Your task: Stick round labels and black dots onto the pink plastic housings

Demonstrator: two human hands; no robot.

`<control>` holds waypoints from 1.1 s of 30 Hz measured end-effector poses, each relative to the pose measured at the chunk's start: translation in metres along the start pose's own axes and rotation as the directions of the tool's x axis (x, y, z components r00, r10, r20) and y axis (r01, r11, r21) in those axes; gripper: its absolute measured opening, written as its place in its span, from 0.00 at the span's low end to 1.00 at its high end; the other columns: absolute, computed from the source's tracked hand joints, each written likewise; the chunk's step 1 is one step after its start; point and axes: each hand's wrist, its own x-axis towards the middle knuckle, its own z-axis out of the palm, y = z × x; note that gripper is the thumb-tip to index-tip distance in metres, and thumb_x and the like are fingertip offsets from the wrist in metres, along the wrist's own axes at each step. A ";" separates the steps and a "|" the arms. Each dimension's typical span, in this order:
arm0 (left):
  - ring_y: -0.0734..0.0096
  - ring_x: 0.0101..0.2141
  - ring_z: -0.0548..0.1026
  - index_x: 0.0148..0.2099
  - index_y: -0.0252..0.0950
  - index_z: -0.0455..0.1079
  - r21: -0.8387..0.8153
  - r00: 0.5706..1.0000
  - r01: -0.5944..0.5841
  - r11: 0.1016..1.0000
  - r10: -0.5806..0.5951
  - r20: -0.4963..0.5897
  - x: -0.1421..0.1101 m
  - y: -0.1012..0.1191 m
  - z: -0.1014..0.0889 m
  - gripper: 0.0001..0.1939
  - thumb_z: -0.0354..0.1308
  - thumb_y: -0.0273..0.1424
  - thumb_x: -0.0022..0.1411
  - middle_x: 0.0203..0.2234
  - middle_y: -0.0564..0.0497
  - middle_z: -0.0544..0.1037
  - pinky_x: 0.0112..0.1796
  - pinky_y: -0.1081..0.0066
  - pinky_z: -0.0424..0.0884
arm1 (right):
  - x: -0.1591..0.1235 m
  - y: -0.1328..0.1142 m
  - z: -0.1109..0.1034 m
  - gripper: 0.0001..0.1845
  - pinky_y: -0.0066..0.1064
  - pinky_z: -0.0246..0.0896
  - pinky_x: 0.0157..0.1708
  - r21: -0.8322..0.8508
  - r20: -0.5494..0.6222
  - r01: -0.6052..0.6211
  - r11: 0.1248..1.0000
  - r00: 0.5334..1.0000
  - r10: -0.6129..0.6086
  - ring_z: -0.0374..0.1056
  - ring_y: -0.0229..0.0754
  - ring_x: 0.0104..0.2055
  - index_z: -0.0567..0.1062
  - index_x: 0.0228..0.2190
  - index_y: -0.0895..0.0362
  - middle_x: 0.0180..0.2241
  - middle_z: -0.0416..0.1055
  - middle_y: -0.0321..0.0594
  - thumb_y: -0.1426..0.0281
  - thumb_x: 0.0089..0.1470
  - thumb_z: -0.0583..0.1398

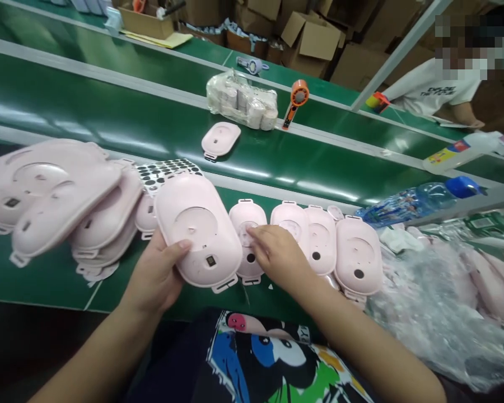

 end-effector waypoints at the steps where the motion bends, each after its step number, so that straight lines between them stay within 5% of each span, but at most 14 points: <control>1: 0.52 0.49 0.76 0.60 0.43 0.67 0.013 1.000 0.009 1.000 -0.009 -0.006 -0.001 0.001 -0.003 0.33 0.67 0.30 0.50 0.48 0.48 0.79 0.44 0.63 0.78 | 0.003 -0.002 0.005 0.19 0.43 0.63 0.49 -0.095 0.029 -0.006 0.996 1.000 0.008 0.69 0.50 0.47 0.77 0.49 0.57 0.44 0.76 0.46 0.74 0.60 0.54; 7: 0.51 0.53 0.73 0.65 0.42 0.60 0.055 1.000 0.004 0.998 -0.003 -0.014 -0.004 0.004 -0.020 0.39 0.67 0.30 0.52 0.53 0.46 0.75 0.48 0.61 0.76 | 0.009 -0.007 0.006 0.14 0.45 0.57 0.47 -0.409 0.012 -0.011 0.913 1.000 0.017 0.64 0.54 0.48 0.80 0.42 0.53 0.51 0.71 0.47 0.67 0.63 0.54; 12: 0.49 0.55 0.72 0.67 0.41 0.58 0.082 1.000 -0.009 0.997 0.008 0.018 -0.003 0.006 -0.021 0.39 0.65 0.31 0.54 0.55 0.44 0.74 0.50 0.59 0.74 | 0.021 -0.007 0.004 0.11 0.46 0.52 0.49 -0.454 0.051 0.019 0.891 0.999 0.005 0.64 0.52 0.48 0.79 0.36 0.54 0.48 0.73 0.44 0.68 0.63 0.56; 17: 0.48 0.56 0.71 0.67 0.42 0.58 0.089 1.000 -0.011 0.996 0.010 0.004 -0.004 0.008 -0.022 0.40 0.67 0.32 0.53 0.54 0.45 0.75 0.50 0.56 0.75 | 0.029 0.001 -0.002 0.14 0.46 0.47 0.54 -0.390 0.151 0.169 0.905 0.981 -0.118 0.64 0.49 0.53 0.79 0.40 0.52 0.46 0.76 0.40 0.74 0.64 0.54; 20: 0.47 0.56 0.70 0.65 0.43 0.61 0.088 1.000 -0.014 0.996 0.016 -0.025 -0.004 0.009 -0.025 0.39 0.68 0.32 0.52 0.54 0.46 0.75 0.50 0.56 0.75 | 0.027 0.000 -0.010 0.13 0.47 0.49 0.56 -0.316 0.197 0.120 0.941 0.979 -0.058 0.64 0.50 0.54 0.78 0.45 0.51 0.48 0.75 0.41 0.69 0.65 0.55; 25: 0.56 0.54 0.72 0.62 0.48 0.66 0.078 0.999 -0.024 0.997 0.026 -0.023 0.001 0.011 -0.029 0.34 0.69 0.32 0.53 0.53 0.50 0.76 0.44 0.69 0.78 | 0.007 -0.020 -0.006 0.39 0.57 0.49 0.60 -0.306 0.251 0.052 0.951 0.968 0.028 0.57 0.62 0.61 0.66 0.61 0.55 0.61 0.62 0.51 0.51 0.52 0.64; 28: 0.58 0.54 0.73 0.62 0.47 0.66 0.069 0.999 -0.026 0.997 0.028 -0.023 0.005 0.010 -0.032 0.35 0.69 0.31 0.52 0.54 0.50 0.76 0.42 0.74 0.77 | -0.004 -0.033 0.008 0.42 0.62 0.45 0.62 -0.369 0.289 0.067 0.927 0.956 0.046 0.51 0.67 0.65 0.61 0.63 0.55 0.65 0.57 0.53 0.57 0.50 0.65; 33: 0.52 0.54 0.72 0.66 0.43 0.60 0.041 1.000 -0.004 0.999 0.003 0.030 0.009 0.012 -0.033 0.39 0.68 0.33 0.53 0.56 0.45 0.74 0.43 0.67 0.78 | -0.001 -0.042 0.015 0.44 0.57 0.52 0.61 -0.335 0.252 -0.053 0.941 0.957 0.143 0.47 0.69 0.67 0.56 0.66 0.61 0.67 0.50 0.58 0.70 0.48 0.59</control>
